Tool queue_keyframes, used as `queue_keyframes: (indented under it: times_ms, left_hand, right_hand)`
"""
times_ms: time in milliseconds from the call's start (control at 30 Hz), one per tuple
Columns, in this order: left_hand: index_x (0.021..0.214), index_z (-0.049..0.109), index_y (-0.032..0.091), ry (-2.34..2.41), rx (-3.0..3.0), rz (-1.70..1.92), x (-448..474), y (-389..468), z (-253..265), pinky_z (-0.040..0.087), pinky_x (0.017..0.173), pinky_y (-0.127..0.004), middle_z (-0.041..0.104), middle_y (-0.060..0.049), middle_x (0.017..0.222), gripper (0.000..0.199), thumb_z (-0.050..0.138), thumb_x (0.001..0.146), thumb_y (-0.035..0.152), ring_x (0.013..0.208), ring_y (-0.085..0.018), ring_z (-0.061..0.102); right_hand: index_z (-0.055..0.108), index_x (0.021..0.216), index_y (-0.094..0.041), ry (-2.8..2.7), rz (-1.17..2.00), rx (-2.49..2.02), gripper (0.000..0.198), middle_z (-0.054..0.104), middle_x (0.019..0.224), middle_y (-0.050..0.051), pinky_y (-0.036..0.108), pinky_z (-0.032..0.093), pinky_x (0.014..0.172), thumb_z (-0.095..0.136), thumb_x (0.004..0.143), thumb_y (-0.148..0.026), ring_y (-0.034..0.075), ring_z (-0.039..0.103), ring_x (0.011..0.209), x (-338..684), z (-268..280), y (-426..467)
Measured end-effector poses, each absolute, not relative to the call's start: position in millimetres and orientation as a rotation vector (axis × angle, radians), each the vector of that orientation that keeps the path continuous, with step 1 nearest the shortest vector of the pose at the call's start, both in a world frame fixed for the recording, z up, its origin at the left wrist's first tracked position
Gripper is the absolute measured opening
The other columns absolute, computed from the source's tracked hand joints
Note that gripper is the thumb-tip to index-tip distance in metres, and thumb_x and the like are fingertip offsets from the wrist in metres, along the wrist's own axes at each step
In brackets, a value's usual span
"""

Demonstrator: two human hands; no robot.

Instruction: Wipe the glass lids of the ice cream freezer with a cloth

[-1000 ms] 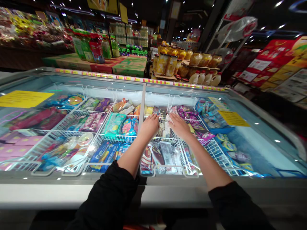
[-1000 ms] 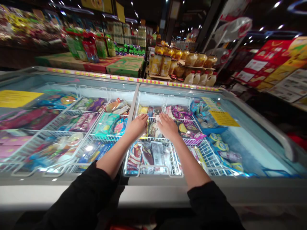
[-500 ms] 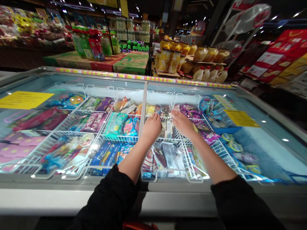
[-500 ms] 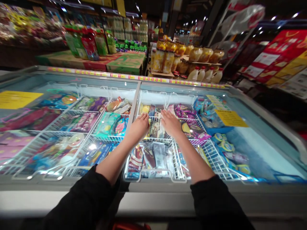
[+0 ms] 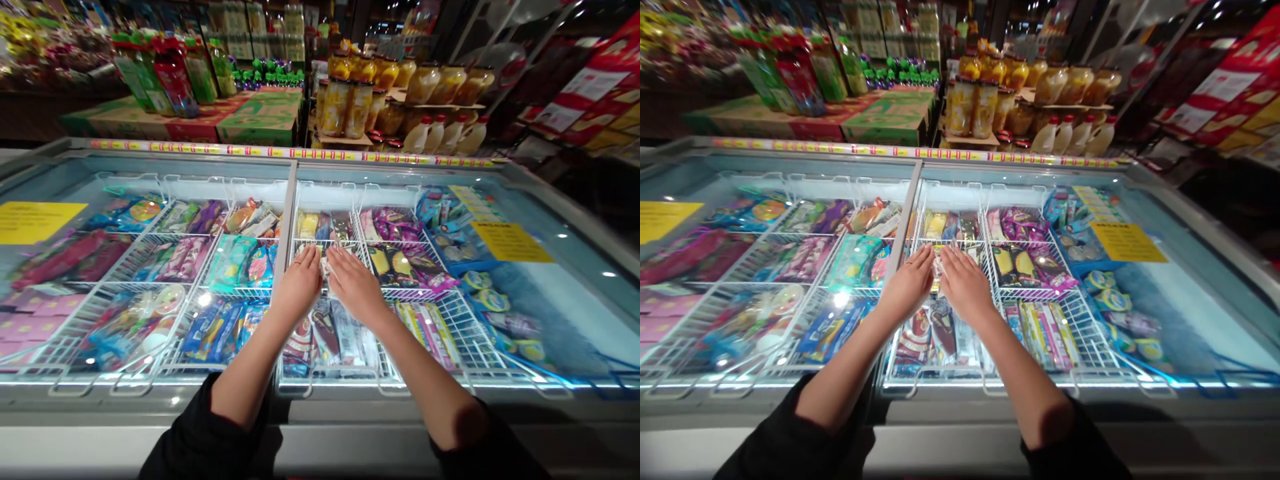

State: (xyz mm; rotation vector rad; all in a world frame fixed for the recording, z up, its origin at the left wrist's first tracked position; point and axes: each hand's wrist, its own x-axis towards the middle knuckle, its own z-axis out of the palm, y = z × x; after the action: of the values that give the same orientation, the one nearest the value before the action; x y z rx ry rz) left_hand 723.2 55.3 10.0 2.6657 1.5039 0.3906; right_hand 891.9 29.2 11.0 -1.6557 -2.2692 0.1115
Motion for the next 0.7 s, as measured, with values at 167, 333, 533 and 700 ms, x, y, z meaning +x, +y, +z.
queue_keyframes:
  times_ms: [167, 333, 533, 700]
  left_hand:
    - [0.155, 0.054, -0.001, 1.52, 2.691, 0.401, 722.9, 56.7, 9.5, 0.038, 0.131, -0.04, 0.048, -0.022, 0.165, 0.052, 0.045, 0.105, 0.01, 0.157, -0.028, 0.045]
    - [0.153, 0.056, -0.002, 1.485, 2.73, 0.424, 723.2, 62.8, 6.5, 0.04, 0.13, -0.039, 0.052, -0.022, 0.162, 0.05, 0.045, 0.106, 0.011, 0.155, -0.028, 0.049]
    - [0.152, 0.057, -0.002, 1.485, 2.766, 0.431, 723.8, 65.5, 1.2, 0.041, 0.129, -0.042, 0.053, -0.024, 0.162, 0.049, 0.046, 0.106, 0.012, 0.154, -0.029, 0.049]
    - [0.15, 0.058, -0.002, 1.51, 2.786, 0.384, 728.0, 64.0, 6.2, 0.042, 0.128, -0.04, 0.056, -0.024, 0.159, 0.049, 0.045, 0.105, 0.012, 0.152, -0.029, 0.053]
  right_hand:
    - [0.043, 0.167, -0.01, -2.236, 0.062, -1.69, 0.063, 0.045, 0.17, 0.015, 0.05, 0.031, 0.134, 0.037, 0.106, -0.025, 0.028, 0.04, 0.16, 882.4, 4.7, 29.8]
    - [0.044, 0.165, -0.007, -2.344, 0.087, -1.668, 0.062, 0.042, 0.172, 0.015, 0.046, 0.028, 0.135, 0.035, 0.108, -0.031, 0.026, 0.035, 0.162, 907.2, 9.2, 68.2]
    - [0.044, 0.164, -0.001, -2.279, 0.094, -1.795, 0.064, 0.041, 0.172, 0.017, 0.048, 0.025, 0.136, 0.033, 0.106, -0.026, 0.029, 0.034, 0.163, 974.5, 5.5, 82.8]
    - [0.043, 0.168, -0.014, -2.293, 0.095, -1.679, 0.063, 0.04, 0.174, 0.009, 0.047, 0.025, 0.137, 0.033, 0.108, -0.03, 0.025, 0.031, 0.164, 954.9, -11.7, 55.8]
